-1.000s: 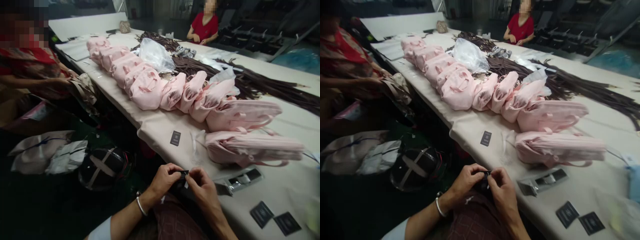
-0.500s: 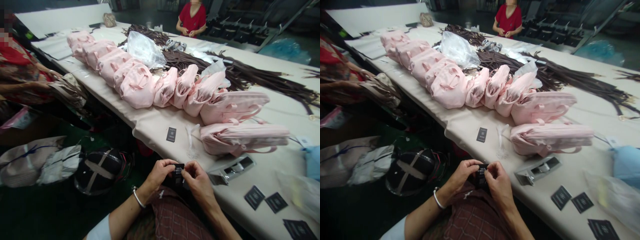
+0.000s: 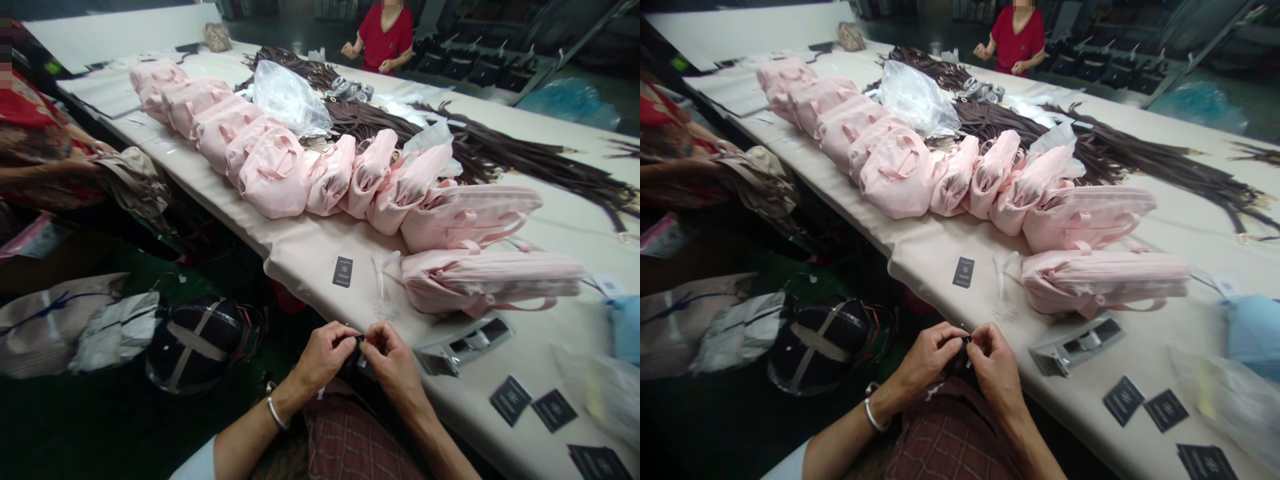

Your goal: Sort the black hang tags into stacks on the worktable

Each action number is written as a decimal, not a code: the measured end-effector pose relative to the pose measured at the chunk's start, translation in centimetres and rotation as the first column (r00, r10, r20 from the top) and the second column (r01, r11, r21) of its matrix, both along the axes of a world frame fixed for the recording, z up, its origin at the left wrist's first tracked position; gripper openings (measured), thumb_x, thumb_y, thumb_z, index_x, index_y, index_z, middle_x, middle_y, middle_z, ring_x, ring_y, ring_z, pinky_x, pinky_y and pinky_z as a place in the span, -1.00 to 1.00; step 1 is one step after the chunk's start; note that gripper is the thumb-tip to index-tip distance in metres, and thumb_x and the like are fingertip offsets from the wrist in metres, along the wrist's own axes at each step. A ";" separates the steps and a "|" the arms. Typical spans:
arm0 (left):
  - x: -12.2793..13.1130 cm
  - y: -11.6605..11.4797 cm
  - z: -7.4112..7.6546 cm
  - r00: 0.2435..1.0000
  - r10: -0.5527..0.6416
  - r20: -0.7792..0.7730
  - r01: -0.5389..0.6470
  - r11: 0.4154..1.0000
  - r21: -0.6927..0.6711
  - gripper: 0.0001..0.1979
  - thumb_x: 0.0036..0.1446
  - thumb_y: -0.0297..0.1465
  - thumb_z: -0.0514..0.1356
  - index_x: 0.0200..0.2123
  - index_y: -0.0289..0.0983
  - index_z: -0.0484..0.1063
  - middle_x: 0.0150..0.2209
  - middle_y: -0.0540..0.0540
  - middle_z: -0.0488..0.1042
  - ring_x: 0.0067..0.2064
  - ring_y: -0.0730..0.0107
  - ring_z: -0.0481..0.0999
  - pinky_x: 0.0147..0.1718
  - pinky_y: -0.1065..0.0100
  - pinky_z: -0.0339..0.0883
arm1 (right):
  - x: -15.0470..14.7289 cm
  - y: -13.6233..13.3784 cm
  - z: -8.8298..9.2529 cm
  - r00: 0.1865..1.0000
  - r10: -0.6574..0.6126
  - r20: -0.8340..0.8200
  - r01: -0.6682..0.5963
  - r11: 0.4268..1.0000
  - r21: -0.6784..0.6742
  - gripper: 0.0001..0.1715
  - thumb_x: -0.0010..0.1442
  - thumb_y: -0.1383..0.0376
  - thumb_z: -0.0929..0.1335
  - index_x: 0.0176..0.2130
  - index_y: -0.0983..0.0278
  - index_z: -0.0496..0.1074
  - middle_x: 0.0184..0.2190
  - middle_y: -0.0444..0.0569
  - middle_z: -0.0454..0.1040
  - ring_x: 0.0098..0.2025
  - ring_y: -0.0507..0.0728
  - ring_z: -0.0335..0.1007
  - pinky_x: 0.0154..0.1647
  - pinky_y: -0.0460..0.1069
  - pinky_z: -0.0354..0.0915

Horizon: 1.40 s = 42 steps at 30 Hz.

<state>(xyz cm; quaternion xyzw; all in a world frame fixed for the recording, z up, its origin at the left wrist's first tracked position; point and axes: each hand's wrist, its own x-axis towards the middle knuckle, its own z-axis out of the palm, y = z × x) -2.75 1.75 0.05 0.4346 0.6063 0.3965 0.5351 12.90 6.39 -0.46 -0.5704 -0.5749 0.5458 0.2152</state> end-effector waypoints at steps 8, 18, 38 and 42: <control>-0.5 0.6 -1.3 0.985 -0.024 0.172 0.045 0.992 -0.119 -0.90 0.06 -0.41 0.19 -0.37 -0.32 0.45 -0.46 0.04 0.38 -0.41 0.45 0.33 -0.41 0.43 0.20 | 0.3 0.2 -0.3 0.990 0.085 -0.117 -0.099 0.989 -0.113 -0.73 0.02 0.12 0.39 -0.39 0.25 0.31 -0.47 -0.16 0.30 -0.39 0.07 0.22 -0.35 -0.05 0.19; -0.2 2.1 -1.5 0.997 -0.062 -0.050 0.063 0.998 0.017 -0.81 0.34 -0.26 -0.03 -0.29 -0.21 0.24 -0.48 0.03 0.43 -0.44 0.38 0.43 -0.39 0.39 0.23 | 0.1 2.1 0.8 0.987 0.129 -0.091 -0.140 0.982 -0.130 -0.54 0.13 -0.04 0.35 -0.23 0.29 0.49 -0.43 -0.07 0.48 -0.45 0.04 0.31 -0.37 -0.07 0.27; -2.3 7.1 -7.2 1.000 0.020 0.019 -0.020 1.000 0.022 -0.72 0.25 -0.31 0.04 -0.07 -0.25 0.45 -0.36 -0.04 0.55 -0.34 0.32 0.50 -0.28 0.34 0.33 | -2.8 10.1 -2.5 0.926 -0.321 -0.198 0.191 0.852 -0.488 -0.68 0.05 0.19 0.46 -0.31 0.29 0.30 -0.45 -0.14 0.43 -0.52 0.06 0.50 -0.60 -0.11 0.43; -3.4 8.9 -9.7 0.991 0.109 0.079 -0.109 0.994 -0.005 -0.76 0.19 -0.31 0.06 -0.18 -0.27 0.45 -0.28 -0.07 0.54 -0.28 0.31 0.49 -0.24 0.35 0.34 | -3.9 12.7 -3.2 0.960 -0.249 -0.124 0.163 0.865 -0.475 -0.84 0.16 0.29 0.37 -0.32 0.31 0.28 -0.39 -0.11 0.41 -0.51 0.08 0.53 -0.66 -0.11 0.40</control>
